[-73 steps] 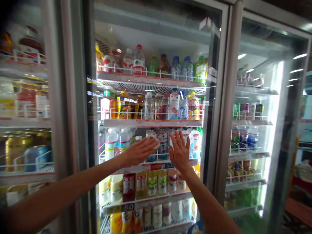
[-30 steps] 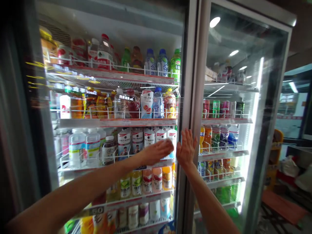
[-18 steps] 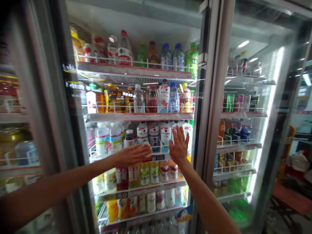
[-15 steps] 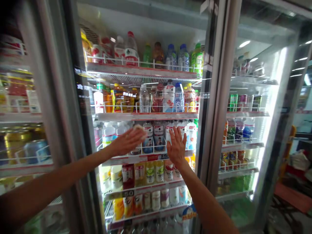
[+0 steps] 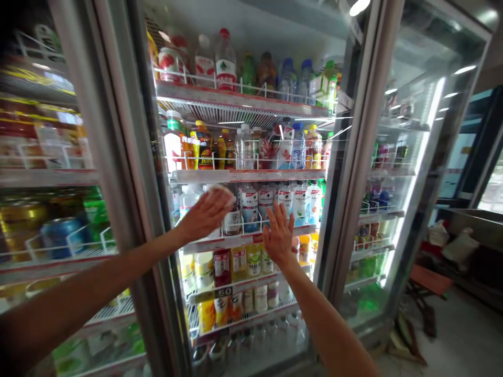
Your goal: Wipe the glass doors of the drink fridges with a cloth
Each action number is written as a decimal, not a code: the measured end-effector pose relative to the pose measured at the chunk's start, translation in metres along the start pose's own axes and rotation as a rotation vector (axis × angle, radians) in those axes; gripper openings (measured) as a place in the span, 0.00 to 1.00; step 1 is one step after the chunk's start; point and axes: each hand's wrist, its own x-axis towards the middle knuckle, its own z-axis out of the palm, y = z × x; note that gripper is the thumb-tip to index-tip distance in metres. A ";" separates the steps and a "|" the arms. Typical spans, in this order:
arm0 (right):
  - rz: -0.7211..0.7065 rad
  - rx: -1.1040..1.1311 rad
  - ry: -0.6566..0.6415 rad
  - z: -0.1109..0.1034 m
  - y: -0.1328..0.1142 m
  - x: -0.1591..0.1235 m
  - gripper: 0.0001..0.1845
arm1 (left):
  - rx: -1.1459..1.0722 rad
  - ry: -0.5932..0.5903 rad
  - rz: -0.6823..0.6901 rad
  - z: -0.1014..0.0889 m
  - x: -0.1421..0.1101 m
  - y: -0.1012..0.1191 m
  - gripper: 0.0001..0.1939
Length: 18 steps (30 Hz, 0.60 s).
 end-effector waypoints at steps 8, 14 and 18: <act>-0.043 0.014 -0.020 0.003 0.024 0.002 0.29 | 0.050 0.005 -0.032 -0.009 -0.008 -0.016 0.25; -0.039 0.052 0.012 0.004 0.057 0.014 0.29 | -0.003 -0.154 0.313 -0.007 -0.002 -0.006 0.23; -0.067 0.064 0.024 0.001 0.077 0.019 0.29 | 0.046 -0.067 0.012 -0.005 0.026 -0.014 0.27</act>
